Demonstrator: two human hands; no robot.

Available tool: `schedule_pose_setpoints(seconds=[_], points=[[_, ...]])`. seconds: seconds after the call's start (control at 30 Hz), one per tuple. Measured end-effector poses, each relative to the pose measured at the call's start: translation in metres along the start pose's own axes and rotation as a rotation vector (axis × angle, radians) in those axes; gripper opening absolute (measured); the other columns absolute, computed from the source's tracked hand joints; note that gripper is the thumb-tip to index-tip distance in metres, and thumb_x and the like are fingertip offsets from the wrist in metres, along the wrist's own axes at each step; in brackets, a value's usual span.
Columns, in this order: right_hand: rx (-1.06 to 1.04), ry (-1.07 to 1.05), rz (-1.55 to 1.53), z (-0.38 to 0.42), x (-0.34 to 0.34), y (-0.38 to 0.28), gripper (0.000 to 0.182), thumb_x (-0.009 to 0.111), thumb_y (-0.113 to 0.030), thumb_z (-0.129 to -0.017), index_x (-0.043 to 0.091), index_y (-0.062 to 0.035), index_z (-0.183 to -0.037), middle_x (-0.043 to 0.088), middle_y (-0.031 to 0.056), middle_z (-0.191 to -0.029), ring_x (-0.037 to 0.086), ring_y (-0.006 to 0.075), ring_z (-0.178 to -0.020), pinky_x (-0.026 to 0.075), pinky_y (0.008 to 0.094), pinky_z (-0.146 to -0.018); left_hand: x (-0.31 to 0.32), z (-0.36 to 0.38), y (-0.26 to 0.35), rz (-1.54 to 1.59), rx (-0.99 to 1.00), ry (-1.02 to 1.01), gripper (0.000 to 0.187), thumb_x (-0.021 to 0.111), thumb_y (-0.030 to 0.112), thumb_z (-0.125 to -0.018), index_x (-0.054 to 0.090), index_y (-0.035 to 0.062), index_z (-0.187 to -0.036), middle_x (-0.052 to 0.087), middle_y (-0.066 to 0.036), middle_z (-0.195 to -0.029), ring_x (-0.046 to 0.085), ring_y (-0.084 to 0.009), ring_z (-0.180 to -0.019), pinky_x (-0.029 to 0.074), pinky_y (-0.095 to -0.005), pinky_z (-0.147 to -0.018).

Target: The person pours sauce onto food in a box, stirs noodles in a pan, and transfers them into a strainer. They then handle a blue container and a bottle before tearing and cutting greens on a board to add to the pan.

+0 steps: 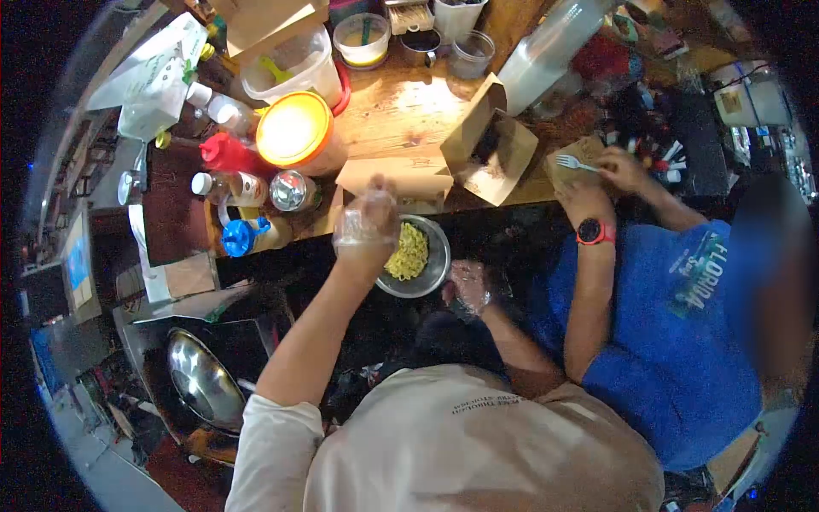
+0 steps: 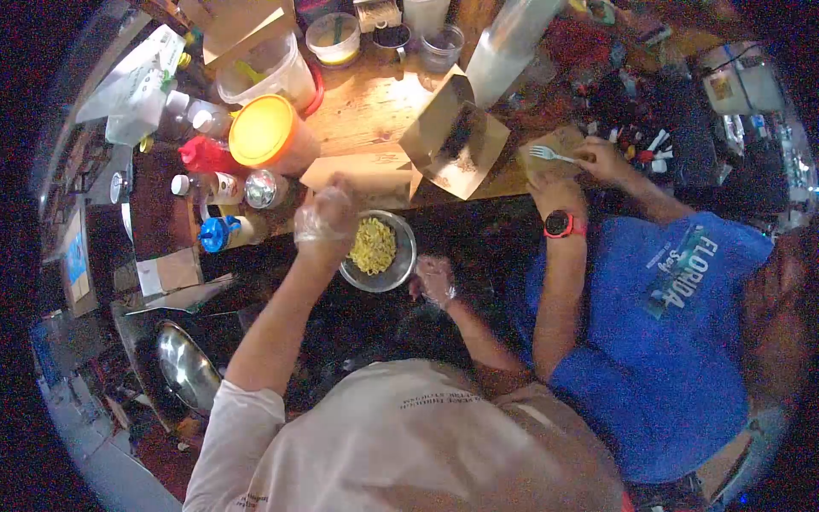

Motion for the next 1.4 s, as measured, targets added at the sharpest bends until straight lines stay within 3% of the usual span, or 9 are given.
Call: schedule_pose_setpoints(seconds=[0.03, 0.27, 0.5, 0.73, 0.9, 1.0, 1.13, 1.17, 1.4], points=[[-0.017, 0.002, -0.012, 0.002, 0.000, -0.004, 0.025, 0.055, -0.020, -0.094, 0.063, 0.0025, -0.086, 0.063, 0.0088, -0.073, 0.064, 0.0192, -0.053, 0.052, 0.0346, -0.045, 0.001, 0.009, 0.003, 0.012, -0.134, -0.276, 0.043, 0.054, 0.012, -0.085, 0.054, 0.0056, -0.127, 0.066, -0.018, -0.112, 0.068, -0.0339, -0.081, 0.055, -0.0463, -0.066], [0.014, 0.019, -0.060, 0.005, 0.000, 0.000, 0.021, 0.051, -0.015, -0.092, 0.064, 0.0011, -0.087, 0.062, 0.0078, -0.071, 0.063, 0.0188, -0.053, 0.053, 0.0331, -0.046, 0.010, 0.033, 0.006, 0.082, -0.211, -0.380, 0.038, 0.053, 0.014, -0.086, 0.057, 0.0065, -0.124, 0.064, -0.017, -0.118, 0.068, -0.0338, -0.083, 0.056, -0.0457, -0.067], [-0.047, -0.022, 0.024, 0.005, -0.010, 0.014, 0.020, 0.055, -0.016, -0.093, 0.065, 0.0007, -0.090, 0.063, 0.0089, -0.071, 0.063, 0.0188, -0.051, 0.053, 0.0326, -0.044, -0.008, 0.020, 0.011, 0.031, -0.122, -0.255, 0.032, 0.052, 0.014, -0.088, 0.060, 0.0071, -0.119, 0.064, -0.019, -0.119, 0.068, -0.0346, -0.079, 0.055, -0.0476, -0.067], [-0.042, 0.023, -0.082, 0.031, -0.001, 0.001, 0.020, 0.055, -0.016, -0.092, 0.066, 0.0012, -0.091, 0.064, 0.0094, -0.070, 0.063, 0.0181, -0.049, 0.051, 0.0313, -0.044, -0.044, -0.053, -0.002, 0.100, -0.178, -0.218, 0.018, 0.055, 0.023, -0.090, 0.058, 0.0150, -0.105, 0.068, -0.014, -0.092, 0.068, -0.0351, -0.076, 0.055, -0.0464, -0.066], [-0.106, 0.077, 0.001, 0.071, 0.014, -0.055, 0.028, 0.053, -0.022, -0.092, 0.068, 0.0009, -0.089, 0.065, 0.0090, -0.068, 0.062, 0.0171, -0.049, 0.051, 0.0301, -0.045, -0.057, -0.083, -0.007, 0.179, -0.253, -0.437, 0.030, 0.053, 0.028, -0.092, 0.058, 0.0111, -0.116, 0.063, -0.017, -0.116, 0.063, -0.0335, -0.105, 0.049, -0.0470, -0.090], [-0.201, 0.015, -0.183, 0.093, 0.020, -0.073, 0.029, 0.055, -0.020, -0.091, 0.067, 0.0068, -0.089, 0.065, 0.0121, -0.071, 0.060, 0.0184, -0.048, 0.050, 0.0308, -0.043, -0.050, -0.068, -0.019, 0.103, -0.040, -0.015, 0.035, 0.061, 0.029, -0.089, 0.061, 0.0145, -0.120, 0.061, -0.016, -0.123, 0.064, -0.0342, -0.104, 0.050, -0.0464, -0.087], [-0.386, 0.023, 0.449, 0.110, 0.010, -0.103, 0.041, 0.050, -0.030, -0.093, 0.067, 0.0063, -0.085, 0.064, 0.0119, -0.066, 0.059, 0.0184, -0.046, 0.050, 0.0301, -0.043, -0.097, -0.041, -0.022, 0.119, -0.114, 0.064, 0.042, 0.062, 0.029, -0.087, 0.058, 0.0151, -0.127, 0.062, -0.016, -0.122, 0.062, -0.0324, -0.108, 0.049, -0.0450, -0.092], [-0.365, 0.078, 0.146, 0.123, 0.029, -0.118, 0.046, 0.047, -0.033, -0.094, 0.066, 0.0064, -0.083, 0.063, 0.0123, -0.063, 0.058, 0.0191, -0.045, 0.049, 0.0307, -0.044, -0.132, -0.035, -0.010, 0.185, -0.259, -0.157, 0.041, 0.061, 0.031, -0.087, 0.060, 0.0136, -0.124, 0.065, -0.016, -0.117, 0.062, -0.0328, -0.108, 0.049, -0.0439, -0.092], [-0.394, 0.119, 0.187, 0.126, 0.028, -0.124, 0.044, 0.052, -0.034, -0.091, 0.069, 0.0023, -0.074, 0.066, 0.0120, -0.064, 0.060, 0.0170, -0.048, 0.050, 0.0291, -0.045, -0.222, 0.049, -0.013, 0.093, -0.450, -0.266, 0.037, 0.060, 0.036, -0.089, 0.065, 0.0122, -0.117, 0.066, -0.017, -0.111, 0.063, -0.0344, -0.104, 0.050, -0.0445, -0.089]])
Point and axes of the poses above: each hand's wrist, its own z-axis away from the middle knuckle, its own x-axis out of the palm, y = z × x, the point moved 5 cm from there along -z, towards the middle knuckle
